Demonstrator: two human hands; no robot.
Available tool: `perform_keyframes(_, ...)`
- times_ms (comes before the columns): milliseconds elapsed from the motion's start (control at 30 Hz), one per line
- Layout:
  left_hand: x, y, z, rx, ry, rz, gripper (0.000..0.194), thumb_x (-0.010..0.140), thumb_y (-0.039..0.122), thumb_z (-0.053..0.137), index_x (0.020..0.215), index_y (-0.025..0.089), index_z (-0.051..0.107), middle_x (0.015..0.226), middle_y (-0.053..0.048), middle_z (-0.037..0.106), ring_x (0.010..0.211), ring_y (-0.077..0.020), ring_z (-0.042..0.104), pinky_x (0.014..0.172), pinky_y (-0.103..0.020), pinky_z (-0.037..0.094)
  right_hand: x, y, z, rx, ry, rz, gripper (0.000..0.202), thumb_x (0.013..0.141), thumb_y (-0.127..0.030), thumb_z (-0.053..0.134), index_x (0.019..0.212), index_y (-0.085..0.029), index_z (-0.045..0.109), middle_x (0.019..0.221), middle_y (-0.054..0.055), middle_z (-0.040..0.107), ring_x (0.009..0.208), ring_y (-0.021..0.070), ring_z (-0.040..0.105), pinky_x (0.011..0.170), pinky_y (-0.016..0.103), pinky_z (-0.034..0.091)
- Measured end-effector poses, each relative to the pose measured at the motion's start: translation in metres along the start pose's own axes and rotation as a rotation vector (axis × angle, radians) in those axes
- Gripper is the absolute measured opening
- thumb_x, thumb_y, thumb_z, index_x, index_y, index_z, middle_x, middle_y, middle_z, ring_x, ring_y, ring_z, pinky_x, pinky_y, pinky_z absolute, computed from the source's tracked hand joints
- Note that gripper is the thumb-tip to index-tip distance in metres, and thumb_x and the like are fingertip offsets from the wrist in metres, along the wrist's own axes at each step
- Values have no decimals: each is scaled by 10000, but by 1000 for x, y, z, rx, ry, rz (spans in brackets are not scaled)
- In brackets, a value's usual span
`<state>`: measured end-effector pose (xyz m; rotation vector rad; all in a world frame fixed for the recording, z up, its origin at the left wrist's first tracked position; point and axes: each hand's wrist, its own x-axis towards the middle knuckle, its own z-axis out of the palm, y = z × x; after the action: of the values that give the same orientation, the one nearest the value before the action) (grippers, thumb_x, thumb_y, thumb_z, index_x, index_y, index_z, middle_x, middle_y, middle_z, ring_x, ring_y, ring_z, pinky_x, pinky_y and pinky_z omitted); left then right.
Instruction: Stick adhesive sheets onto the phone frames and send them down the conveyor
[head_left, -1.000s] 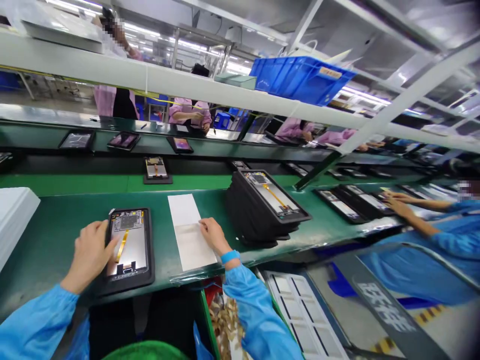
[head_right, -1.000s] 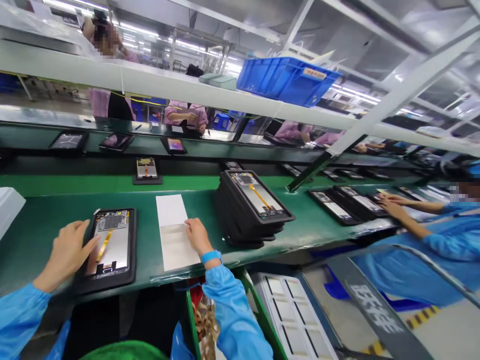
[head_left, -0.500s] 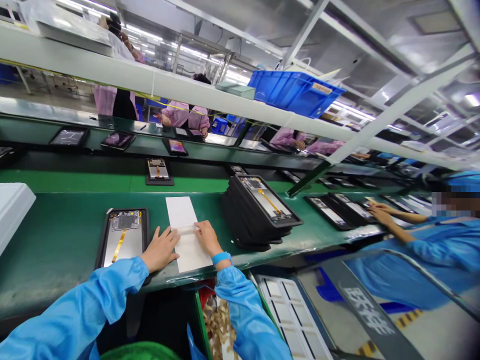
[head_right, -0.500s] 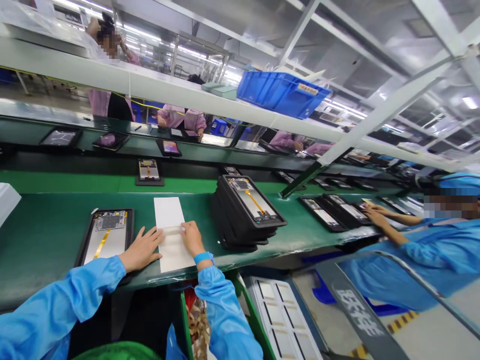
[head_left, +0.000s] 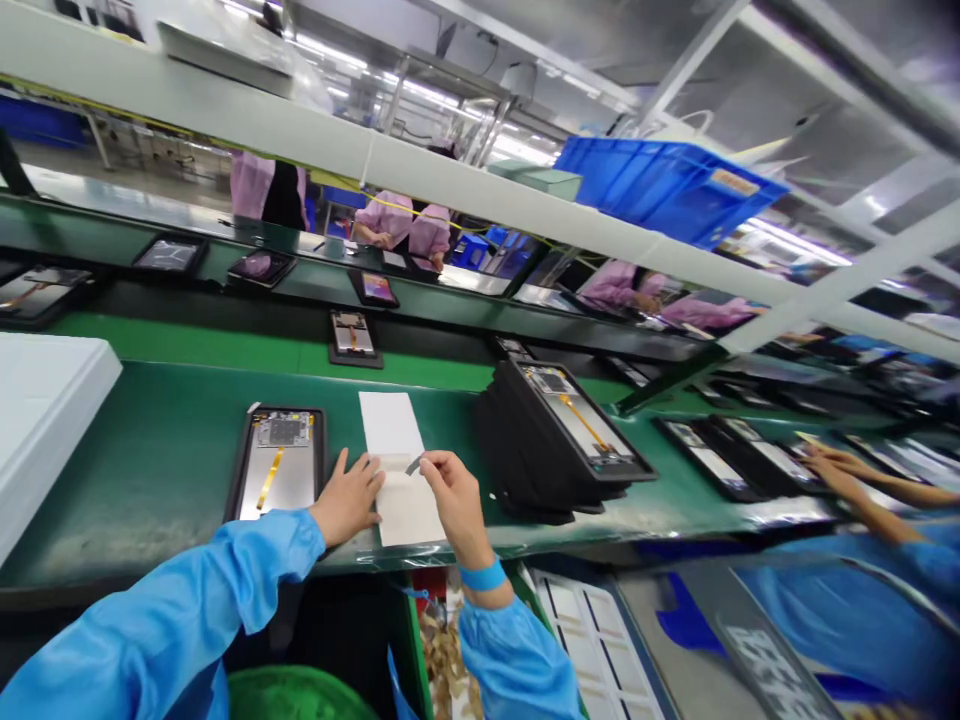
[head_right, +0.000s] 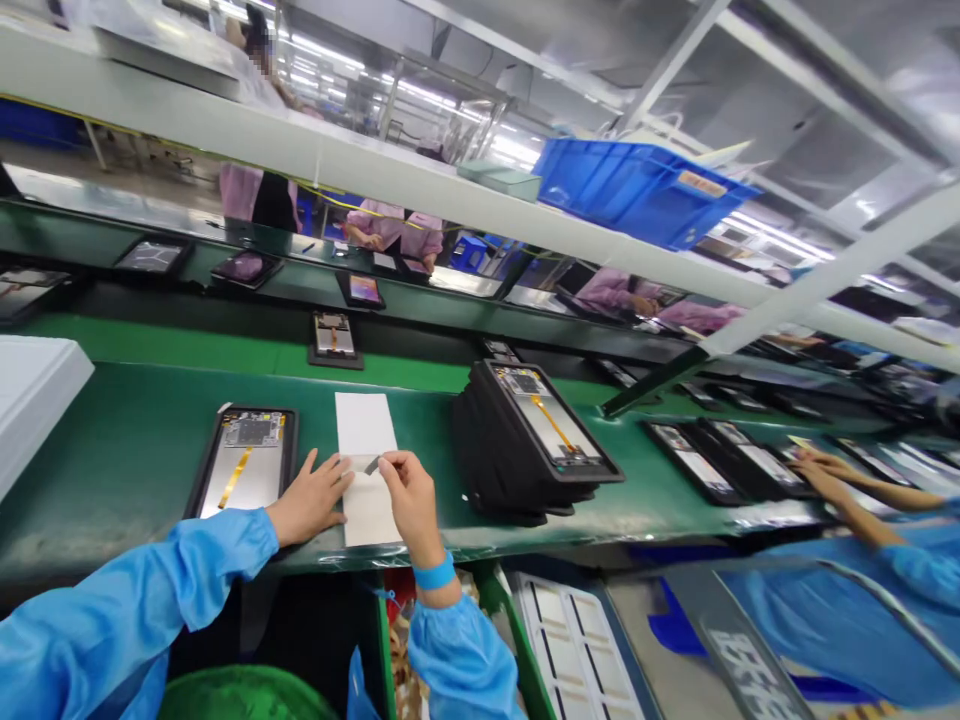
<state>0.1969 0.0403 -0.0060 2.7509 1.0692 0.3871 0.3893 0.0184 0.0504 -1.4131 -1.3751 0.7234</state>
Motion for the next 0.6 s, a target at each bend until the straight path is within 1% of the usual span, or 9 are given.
perform_keyframes(100,-32,3,-20,-19,79,50,529,933,411,558,1396,166,484,1472,-158,496,1411,-313,382,1180,-605,206,5,-30,37,69,-161,-42,222,896,-429,626,899,-207,639,877,32,671,835,185,617,790,318,484)
perform_keyframes(167,-63,-5,-32,-22,148,3,438,974,332,479,1381,173,499,1450,-135,527,1405,-266,402,1205,-553,190,10,-40,67,83,-229,-84,199,905,-409,608,890,-212,636,949,45,673,907,194,620,822,326,480)
perform_keyframes(233,-93,-23,-39,10,217,-145,413,986,268,430,1381,172,504,1462,-133,521,1412,-254,398,1211,-547,176,16,-43,99,86,-275,-111,182,897,-391,602,859,-214,625,987,55,670,959,204,620,842,334,479)
perform_keyframes(300,-117,-44,-40,57,259,-311,449,981,257,435,1419,164,468,1498,-148,478,1438,-290,355,1195,-609,153,24,-38,130,71,-317,-121,170,883,-377,595,835,-214,612,993,58,666,967,208,623,849,340,483)
perform_keyframes(333,-125,-53,-39,71,262,-372,473,978,267,447,1440,167,444,1511,-149,462,1450,-309,329,1182,-647,137,28,-33,144,54,-338,-123,165,878,-372,587,829,-215,607,992,58,663,956,206,626,844,340,488)
perform_keyframes(367,-130,-60,-38,70,250,-400,491,976,285,460,1454,177,428,1515,-144,457,1459,-320,306,1171,-676,121,32,-28,156,30,-361,-123,161,876,-366,577,824,-216,602,990,56,658,943,203,628,840,340,492)
perform_keyframes(433,-133,-67,-36,31,212,-370,490,973,339,481,1444,209,444,1505,-122,477,1472,-316,277,1169,-693,95,41,-18,176,-34,-407,-122,146,870,-346,557,812,-218,595,998,53,651,928,194,628,839,339,498)
perform_keyframes(500,-129,-64,-37,-21,191,-304,493,962,405,503,1419,223,475,1494,-108,491,1485,-305,247,1184,-675,74,50,-9,189,-89,-446,-119,121,857,-317,556,797,-217,591,1016,54,650,947,191,626,857,341,497)
perform_keyframes(600,-119,-54,-42,-82,191,-238,544,928,474,552,1404,217,493,1465,-118,518,1486,-314,240,1198,-658,41,60,0,198,-124,-480,-116,95,833,-281,571,768,-213,589,1024,56,652,999,197,621,889,352,489)
